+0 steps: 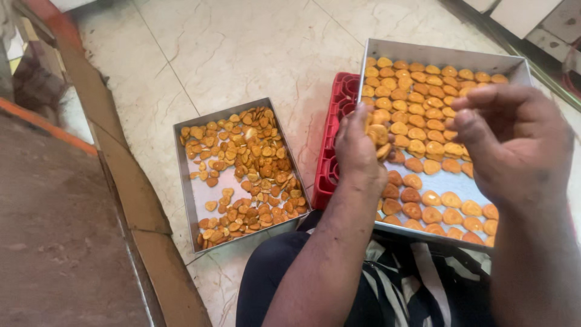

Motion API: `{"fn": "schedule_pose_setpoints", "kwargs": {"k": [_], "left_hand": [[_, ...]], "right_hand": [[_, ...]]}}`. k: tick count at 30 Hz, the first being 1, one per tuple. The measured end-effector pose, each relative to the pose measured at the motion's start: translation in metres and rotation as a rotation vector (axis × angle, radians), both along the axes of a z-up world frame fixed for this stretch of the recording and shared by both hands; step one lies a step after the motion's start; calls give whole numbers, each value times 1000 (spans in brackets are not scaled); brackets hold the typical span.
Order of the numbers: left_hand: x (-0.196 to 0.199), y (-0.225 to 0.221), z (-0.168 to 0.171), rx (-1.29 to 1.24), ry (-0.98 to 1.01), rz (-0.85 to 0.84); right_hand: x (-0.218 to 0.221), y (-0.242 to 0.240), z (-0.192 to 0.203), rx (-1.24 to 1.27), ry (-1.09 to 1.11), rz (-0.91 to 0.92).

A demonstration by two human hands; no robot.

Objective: The person picks up heart-shaped biscuits from a smaller tray and arranges them into neat rows in a larger rectangular tray.

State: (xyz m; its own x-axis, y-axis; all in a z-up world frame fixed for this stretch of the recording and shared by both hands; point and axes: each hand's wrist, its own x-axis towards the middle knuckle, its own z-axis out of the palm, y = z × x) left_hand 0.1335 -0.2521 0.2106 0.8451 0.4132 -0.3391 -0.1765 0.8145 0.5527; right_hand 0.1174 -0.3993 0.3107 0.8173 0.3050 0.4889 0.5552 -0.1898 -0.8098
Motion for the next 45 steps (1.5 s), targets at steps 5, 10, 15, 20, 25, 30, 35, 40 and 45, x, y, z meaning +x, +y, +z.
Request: {"fn": "schedule_pose_setpoints", "kwargs": {"k": [5, 10, 15, 20, 25, 30, 35, 40, 45], "left_hand": [[4, -38, -9, 162, -145, -175], [-9, -58, -7, 530, -385, -222], [-19, -57, 10, 700, -141, -527], [-19, -62, 10, 715, -149, -517], [-15, -47, 11, 509, -151, -455], [-14, -39, 13, 342, -178, -229], [-16, -39, 16, 289, -163, -282], [-15, -38, 17, 279, -141, -275], [-11, -37, 14, 288, -111, -278]], "right_hand": [[-4, -31, -64, -83, 98, -74], [-3, -67, -100, 81, 302, -40], [1, -77, -100, 137, 370, -44], [3, -80, -88, 139, 461, -11], [11, -78, -81, 278, 443, -142], [21, -77, -89, -577, 54, -179], [18, -67, -94, -621, 305, -113], [18, -59, -92, -854, 169, -133], [17, -58, -90, -866, 110, -172]]}}
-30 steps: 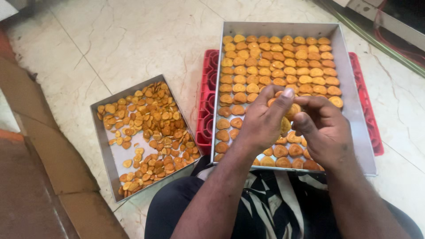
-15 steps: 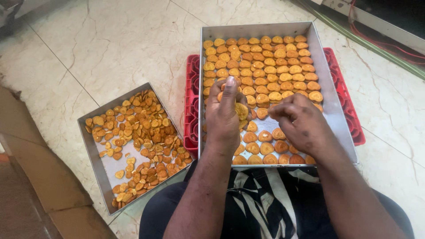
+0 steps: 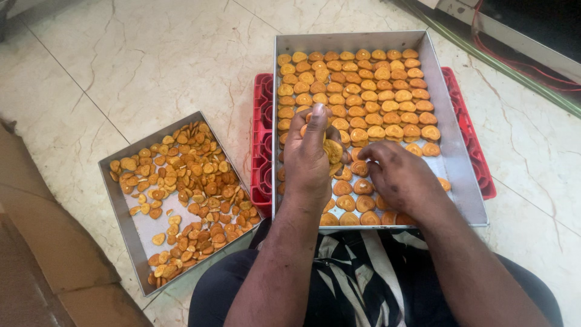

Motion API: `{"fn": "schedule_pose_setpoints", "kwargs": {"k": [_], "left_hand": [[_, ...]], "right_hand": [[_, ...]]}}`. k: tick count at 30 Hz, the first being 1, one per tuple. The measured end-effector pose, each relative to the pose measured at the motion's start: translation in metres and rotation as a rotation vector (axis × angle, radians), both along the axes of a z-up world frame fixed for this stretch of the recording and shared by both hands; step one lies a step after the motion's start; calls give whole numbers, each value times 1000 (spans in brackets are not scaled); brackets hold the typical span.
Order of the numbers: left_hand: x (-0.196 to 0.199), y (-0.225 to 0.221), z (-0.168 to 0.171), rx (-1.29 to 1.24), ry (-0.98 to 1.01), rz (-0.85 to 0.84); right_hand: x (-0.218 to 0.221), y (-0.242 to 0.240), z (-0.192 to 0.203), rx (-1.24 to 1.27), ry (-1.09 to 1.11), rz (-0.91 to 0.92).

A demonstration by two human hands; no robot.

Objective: The person picks up heart-shaped biscuits from a smaller tray and arranges them into neat rows in a larger rectangular tray.

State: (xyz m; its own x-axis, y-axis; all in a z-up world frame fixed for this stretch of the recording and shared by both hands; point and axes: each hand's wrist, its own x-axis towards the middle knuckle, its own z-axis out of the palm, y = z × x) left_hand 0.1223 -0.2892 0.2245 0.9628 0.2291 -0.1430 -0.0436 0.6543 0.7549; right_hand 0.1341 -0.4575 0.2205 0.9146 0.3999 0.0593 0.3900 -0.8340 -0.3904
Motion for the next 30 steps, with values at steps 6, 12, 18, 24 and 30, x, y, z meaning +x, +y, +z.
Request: {"fn": "schedule_pose_setpoints", "kwargs": {"k": [6, 12, 18, 24, 30], "left_hand": [[0, 3, 0, -93, -54, 8], [0, 3, -1, -71, -44, 21], [0, 4, 0, -66, -15, 27], [0, 6, 2, -57, 1, 15], [-1, 7, 1, -56, -4, 18]], "right_hand": [[-8, 3, 7, -177, -61, 10], [-12, 6, 9, -257, -41, 33], [-12, 1, 9, -198, -84, 73], [-14, 3, 6, -221, -102, 90], [-14, 3, 10, -233, -64, 93]]}}
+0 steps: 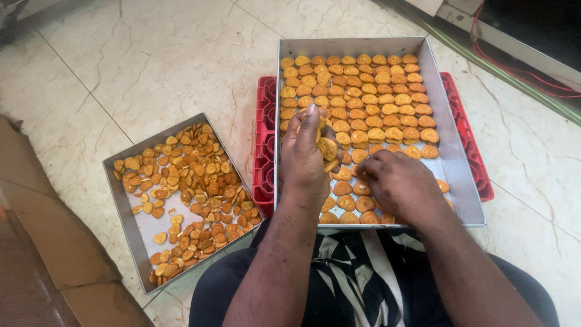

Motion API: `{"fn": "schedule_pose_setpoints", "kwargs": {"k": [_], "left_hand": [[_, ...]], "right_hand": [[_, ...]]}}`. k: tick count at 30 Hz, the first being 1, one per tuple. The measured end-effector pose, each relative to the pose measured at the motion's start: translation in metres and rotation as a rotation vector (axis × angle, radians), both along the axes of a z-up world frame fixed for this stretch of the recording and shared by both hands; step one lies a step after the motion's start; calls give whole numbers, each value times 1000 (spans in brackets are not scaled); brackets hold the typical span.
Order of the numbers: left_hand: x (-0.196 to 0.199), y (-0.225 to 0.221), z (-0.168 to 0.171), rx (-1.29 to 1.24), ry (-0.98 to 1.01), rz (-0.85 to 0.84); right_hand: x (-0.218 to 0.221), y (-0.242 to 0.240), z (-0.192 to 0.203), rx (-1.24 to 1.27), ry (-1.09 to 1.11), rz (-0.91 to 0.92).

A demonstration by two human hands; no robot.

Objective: The person picks up heart-shaped biscuits from a smaller tray and arranges them into neat rows in a larger rectangular tray.

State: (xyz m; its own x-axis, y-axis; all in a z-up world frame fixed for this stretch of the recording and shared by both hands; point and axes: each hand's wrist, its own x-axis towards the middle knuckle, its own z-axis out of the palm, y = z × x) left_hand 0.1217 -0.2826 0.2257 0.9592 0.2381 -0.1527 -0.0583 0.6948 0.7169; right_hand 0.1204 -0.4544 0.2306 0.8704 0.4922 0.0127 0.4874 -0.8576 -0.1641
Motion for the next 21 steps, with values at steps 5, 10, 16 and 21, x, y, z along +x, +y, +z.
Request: {"fn": "schedule_pose_setpoints", "kwargs": {"k": [5, 10, 16, 21], "left_hand": [[2, 1, -5, -3, 25, -34], [4, -3, -11, 86, 5, -64], [-5, -12, -6, 455, -38, -361], [-10, -18, -5, 746, -138, -509]], "right_hand": [[1, -2, -1, -38, 7, -5], [2, -5, -2, 232, -202, 40], [-6, -12, -2, 959, 74, 68], [5, -23, -16, 962, 173, -62]]}}
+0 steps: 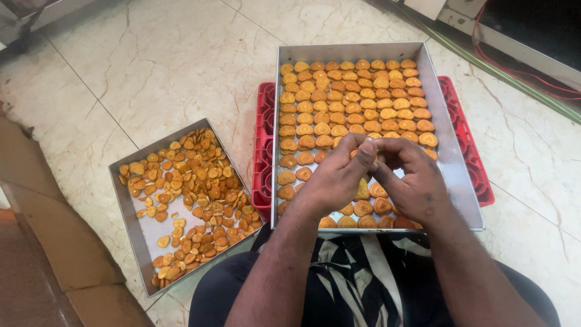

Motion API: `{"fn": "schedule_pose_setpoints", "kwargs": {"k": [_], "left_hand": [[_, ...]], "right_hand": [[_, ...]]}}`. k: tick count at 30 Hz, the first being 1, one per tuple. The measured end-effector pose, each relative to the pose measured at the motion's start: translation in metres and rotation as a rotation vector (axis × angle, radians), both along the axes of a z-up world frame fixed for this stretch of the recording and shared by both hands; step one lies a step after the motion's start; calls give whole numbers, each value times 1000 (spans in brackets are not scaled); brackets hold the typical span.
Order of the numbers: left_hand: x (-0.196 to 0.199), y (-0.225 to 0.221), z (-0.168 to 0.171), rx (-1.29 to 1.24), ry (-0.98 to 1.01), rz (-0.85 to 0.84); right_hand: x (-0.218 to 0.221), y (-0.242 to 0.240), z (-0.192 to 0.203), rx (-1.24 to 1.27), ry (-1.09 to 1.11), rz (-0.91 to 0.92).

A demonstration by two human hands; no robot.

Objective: The person picks up heart-shaped biscuits from a smaller tray and arranges them into neat rows in a larger rectangular tray.

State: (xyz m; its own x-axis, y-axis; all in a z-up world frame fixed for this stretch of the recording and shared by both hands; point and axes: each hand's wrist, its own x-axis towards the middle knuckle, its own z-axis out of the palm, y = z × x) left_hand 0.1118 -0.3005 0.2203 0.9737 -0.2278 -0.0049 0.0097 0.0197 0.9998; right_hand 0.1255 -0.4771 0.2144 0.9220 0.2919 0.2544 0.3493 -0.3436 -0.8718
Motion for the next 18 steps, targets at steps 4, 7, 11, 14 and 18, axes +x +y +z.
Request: {"fn": "schedule_pose_setpoints", "kwargs": {"k": [4, 7, 11, 14, 18], "left_hand": [[-2, -1, 3, -22, -25, -5], [-2, -3, 5, -53, -4, -11], [7, 6, 2, -136, 107, 211], [13, 12, -6, -265, 94, 355], [14, 14, -13, -353, 106, 399]], "right_hand": [[9, -7, -13, 489, 174, 222], [11, -16, -13, 426, 231, 14], [17, -23, -7, 384, 300, -58], [15, -20, 2, -16, -48, -131], [7, -19, 20, -635, -304, -96]]}}
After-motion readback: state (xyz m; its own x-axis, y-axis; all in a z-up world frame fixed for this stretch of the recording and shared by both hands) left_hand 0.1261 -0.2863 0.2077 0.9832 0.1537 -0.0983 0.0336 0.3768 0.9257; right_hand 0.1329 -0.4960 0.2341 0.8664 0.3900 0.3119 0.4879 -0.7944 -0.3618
